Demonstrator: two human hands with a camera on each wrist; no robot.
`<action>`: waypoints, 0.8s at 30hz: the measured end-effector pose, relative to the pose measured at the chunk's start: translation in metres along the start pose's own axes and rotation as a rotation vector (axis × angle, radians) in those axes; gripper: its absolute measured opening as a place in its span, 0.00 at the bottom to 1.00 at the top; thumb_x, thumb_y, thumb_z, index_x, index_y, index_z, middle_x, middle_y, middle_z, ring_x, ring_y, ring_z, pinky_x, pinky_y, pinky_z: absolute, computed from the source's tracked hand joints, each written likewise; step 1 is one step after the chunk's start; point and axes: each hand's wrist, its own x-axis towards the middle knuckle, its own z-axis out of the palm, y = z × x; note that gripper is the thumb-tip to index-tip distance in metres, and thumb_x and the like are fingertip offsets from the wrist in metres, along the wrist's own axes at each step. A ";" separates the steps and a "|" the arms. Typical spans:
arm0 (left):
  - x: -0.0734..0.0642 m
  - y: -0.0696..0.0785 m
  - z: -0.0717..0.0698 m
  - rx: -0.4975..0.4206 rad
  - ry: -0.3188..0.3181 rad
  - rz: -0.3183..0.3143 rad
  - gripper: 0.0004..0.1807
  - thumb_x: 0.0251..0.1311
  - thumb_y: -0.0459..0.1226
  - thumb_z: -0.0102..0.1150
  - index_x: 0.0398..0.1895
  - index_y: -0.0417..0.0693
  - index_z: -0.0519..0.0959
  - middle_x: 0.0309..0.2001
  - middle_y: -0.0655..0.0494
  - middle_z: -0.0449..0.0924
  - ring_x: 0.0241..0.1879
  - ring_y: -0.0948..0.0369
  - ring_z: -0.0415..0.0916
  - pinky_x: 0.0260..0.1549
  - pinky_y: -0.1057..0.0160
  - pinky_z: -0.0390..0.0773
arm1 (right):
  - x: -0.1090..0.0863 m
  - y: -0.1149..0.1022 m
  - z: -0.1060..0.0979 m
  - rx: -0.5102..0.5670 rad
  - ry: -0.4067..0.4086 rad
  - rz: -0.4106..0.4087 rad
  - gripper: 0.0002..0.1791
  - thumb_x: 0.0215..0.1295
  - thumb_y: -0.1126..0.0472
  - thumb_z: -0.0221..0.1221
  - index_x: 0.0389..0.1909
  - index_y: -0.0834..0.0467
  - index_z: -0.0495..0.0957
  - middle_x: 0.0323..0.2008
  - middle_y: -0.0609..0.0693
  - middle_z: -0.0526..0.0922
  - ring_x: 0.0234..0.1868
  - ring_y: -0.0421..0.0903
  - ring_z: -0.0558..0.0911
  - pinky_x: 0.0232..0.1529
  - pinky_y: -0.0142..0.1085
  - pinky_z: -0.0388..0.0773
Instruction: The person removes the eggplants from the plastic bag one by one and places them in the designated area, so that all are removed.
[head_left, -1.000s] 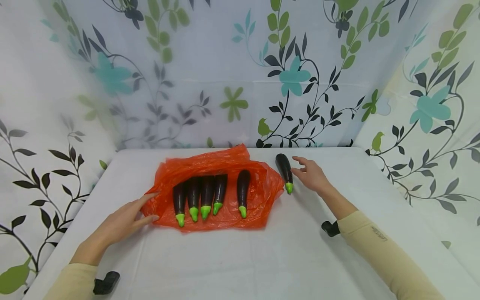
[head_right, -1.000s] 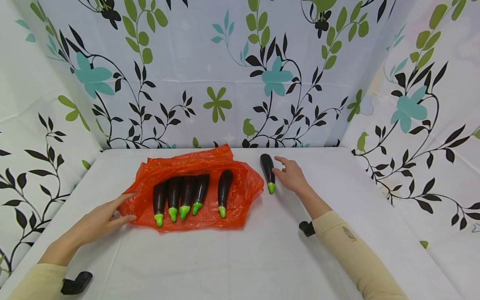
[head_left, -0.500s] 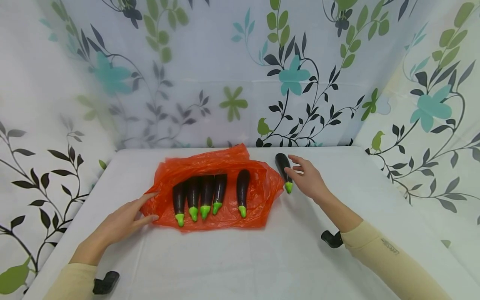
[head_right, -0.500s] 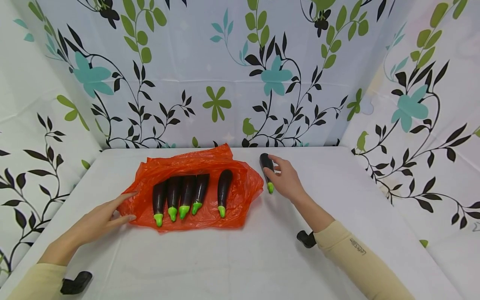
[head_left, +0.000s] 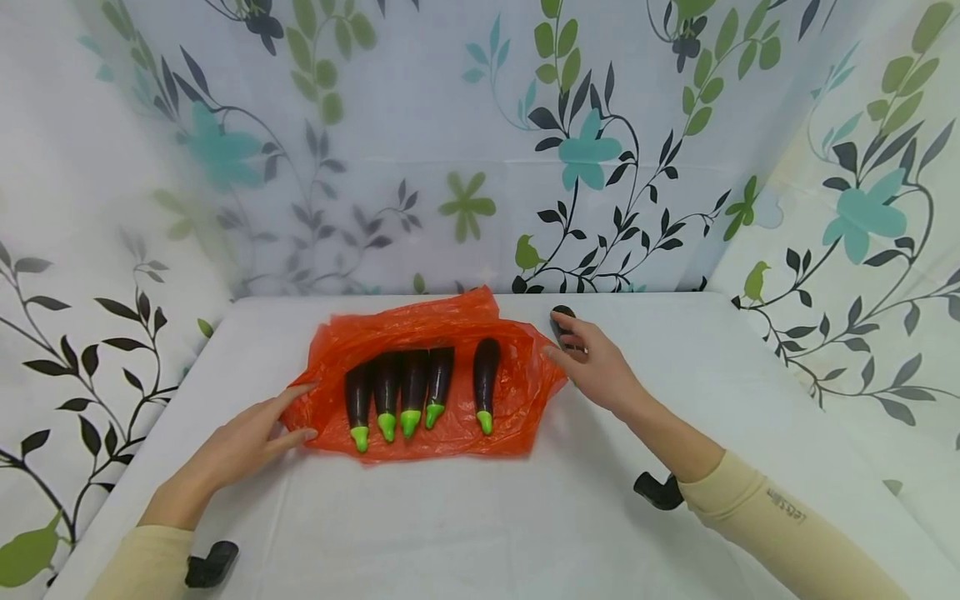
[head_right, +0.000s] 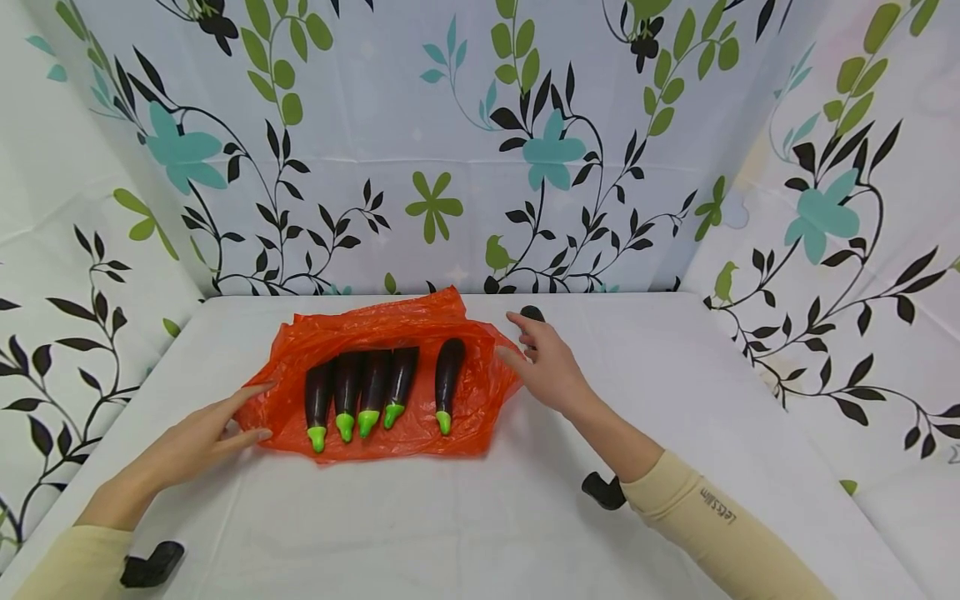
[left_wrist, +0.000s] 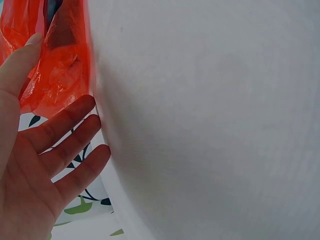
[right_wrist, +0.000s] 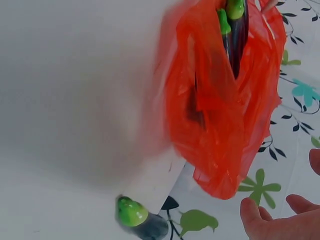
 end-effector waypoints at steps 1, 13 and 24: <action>0.000 0.000 0.000 0.000 -0.003 0.000 0.40 0.61 0.54 0.62 0.71 0.48 0.61 0.26 0.60 0.67 0.30 0.61 0.65 0.27 0.60 0.66 | -0.001 -0.001 0.001 -0.003 -0.006 -0.002 0.35 0.70 0.49 0.58 0.74 0.50 0.59 0.70 0.58 0.61 0.67 0.57 0.68 0.57 0.48 0.73; 0.000 0.000 0.000 -0.003 0.002 0.008 0.40 0.61 0.54 0.63 0.71 0.47 0.61 0.26 0.60 0.67 0.28 0.62 0.65 0.26 0.61 0.66 | -0.005 -0.014 0.013 0.045 -0.070 -0.028 0.33 0.70 0.51 0.58 0.73 0.50 0.60 0.68 0.57 0.65 0.64 0.58 0.72 0.52 0.47 0.77; -0.001 0.000 -0.001 0.001 -0.001 0.007 0.39 0.62 0.53 0.62 0.71 0.48 0.62 0.26 0.61 0.67 0.28 0.63 0.65 0.26 0.62 0.66 | -0.004 -0.017 0.030 0.074 -0.136 -0.007 0.36 0.68 0.49 0.60 0.74 0.47 0.60 0.69 0.58 0.61 0.66 0.59 0.67 0.52 0.49 0.77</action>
